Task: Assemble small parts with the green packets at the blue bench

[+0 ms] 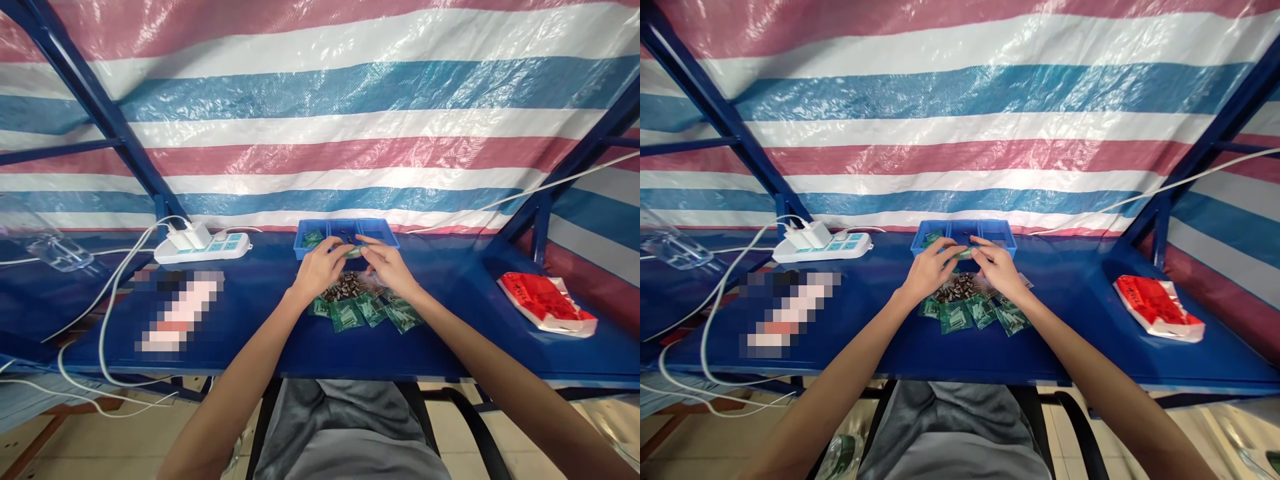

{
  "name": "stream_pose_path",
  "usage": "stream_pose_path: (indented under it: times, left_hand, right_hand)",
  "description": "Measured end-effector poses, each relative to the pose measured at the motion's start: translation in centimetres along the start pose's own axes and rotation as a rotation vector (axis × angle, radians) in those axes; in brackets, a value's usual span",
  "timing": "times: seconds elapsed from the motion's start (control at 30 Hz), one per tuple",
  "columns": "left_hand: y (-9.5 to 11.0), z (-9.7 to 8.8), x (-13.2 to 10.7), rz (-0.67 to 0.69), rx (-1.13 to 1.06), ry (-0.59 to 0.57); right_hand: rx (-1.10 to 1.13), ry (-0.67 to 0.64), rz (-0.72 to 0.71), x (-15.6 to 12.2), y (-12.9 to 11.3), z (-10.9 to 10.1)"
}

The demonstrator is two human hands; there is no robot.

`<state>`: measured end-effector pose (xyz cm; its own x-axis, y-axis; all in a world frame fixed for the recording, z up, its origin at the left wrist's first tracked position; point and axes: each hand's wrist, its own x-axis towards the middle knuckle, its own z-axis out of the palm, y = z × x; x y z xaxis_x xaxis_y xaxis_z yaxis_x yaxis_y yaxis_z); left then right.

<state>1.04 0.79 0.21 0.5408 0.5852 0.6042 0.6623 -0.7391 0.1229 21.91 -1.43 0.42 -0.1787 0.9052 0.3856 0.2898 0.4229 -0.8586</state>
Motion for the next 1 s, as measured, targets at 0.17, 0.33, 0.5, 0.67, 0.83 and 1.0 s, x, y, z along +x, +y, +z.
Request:
stream_pose_path:
  times: [0.17,0.33,0.5,0.67,0.83,1.0]
  left_hand:
    - [0.0,0.4,0.0,-0.065,-0.111,0.06]
    - [0.2,0.6,-0.3,-0.079,-0.192,0.137]
    - [0.0,0.7,-0.3,-0.039,-0.207,0.08]
    - [-0.5,0.8,-0.2,0.033,-0.273,0.002]
    - [-0.6,1.0,-0.1,0.012,-0.221,0.091]
    - [-0.6,1.0,0.2,-0.041,-0.138,0.197]
  right_hand:
    - [0.071,-0.021,-0.005,0.1,0.5,0.1]
    - [0.104,0.038,-0.028,0.2,1.1,0.4]
    - [0.176,0.071,0.003,0.4,0.8,-0.1]
    - [0.174,0.191,0.016,0.5,0.8,-0.3]
    - [0.129,0.135,0.033,0.3,1.3,0.3]
    - [-0.167,0.152,-0.065,0.2,1.8,0.6]
